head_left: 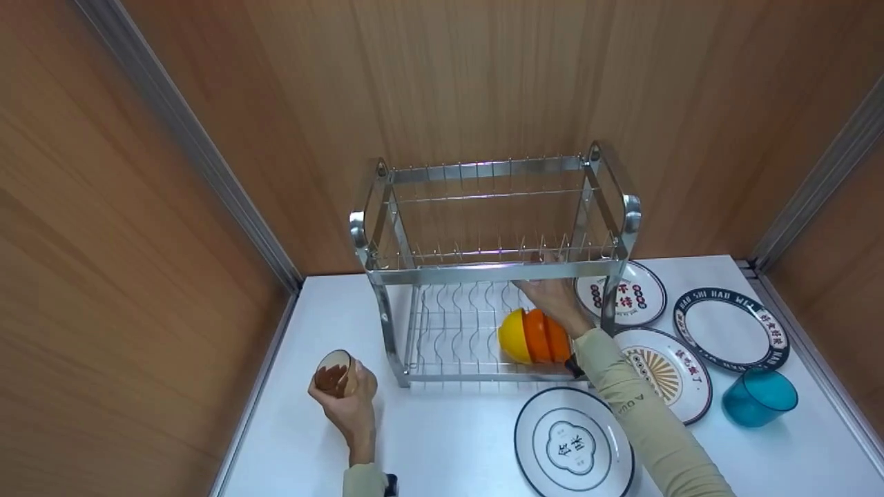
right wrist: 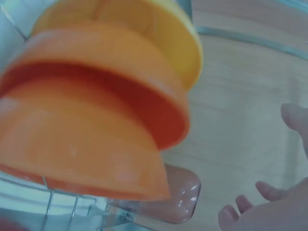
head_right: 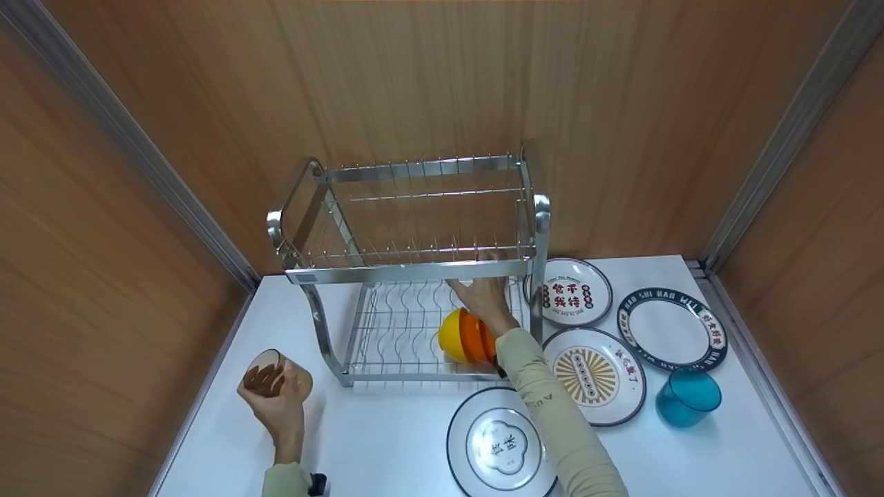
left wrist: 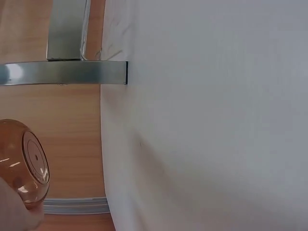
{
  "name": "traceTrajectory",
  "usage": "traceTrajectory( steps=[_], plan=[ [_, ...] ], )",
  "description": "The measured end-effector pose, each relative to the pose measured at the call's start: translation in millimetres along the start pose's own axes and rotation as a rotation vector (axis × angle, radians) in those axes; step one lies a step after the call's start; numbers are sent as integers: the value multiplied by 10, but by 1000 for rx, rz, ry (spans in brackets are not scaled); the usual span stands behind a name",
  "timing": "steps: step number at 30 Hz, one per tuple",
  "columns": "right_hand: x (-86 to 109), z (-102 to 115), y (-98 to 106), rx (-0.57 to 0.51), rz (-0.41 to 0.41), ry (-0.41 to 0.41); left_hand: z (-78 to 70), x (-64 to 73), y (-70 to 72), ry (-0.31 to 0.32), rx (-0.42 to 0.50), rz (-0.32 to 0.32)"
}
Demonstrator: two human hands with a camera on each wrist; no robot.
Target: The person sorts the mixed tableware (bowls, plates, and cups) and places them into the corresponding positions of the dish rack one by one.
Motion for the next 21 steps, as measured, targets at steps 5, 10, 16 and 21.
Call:
traceTrajectory(
  steps=[5,10,16,21],
  plan=[
    [161,46,-86,-112,38,-49,-267,162,-105,-50,13,17],
    [321,138,-153,-163,48,-19,-418,278,-203,-132,4,39],
    [493,223,-233,-199,39,44,-525,376,-343,-262,23,129],
    [638,251,-315,-238,55,37,-421,420,-486,-298,47,213]
  ],
)
Point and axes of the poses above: each hand's wrist, its own x-axis away from the middle knuckle, its own y-axis out of the back of the hand, z = x × y, the point moved 7 cm from there along -x, towards the middle knuckle, and after that the axes turned 15 degrees about z, right-handed, at the moved point
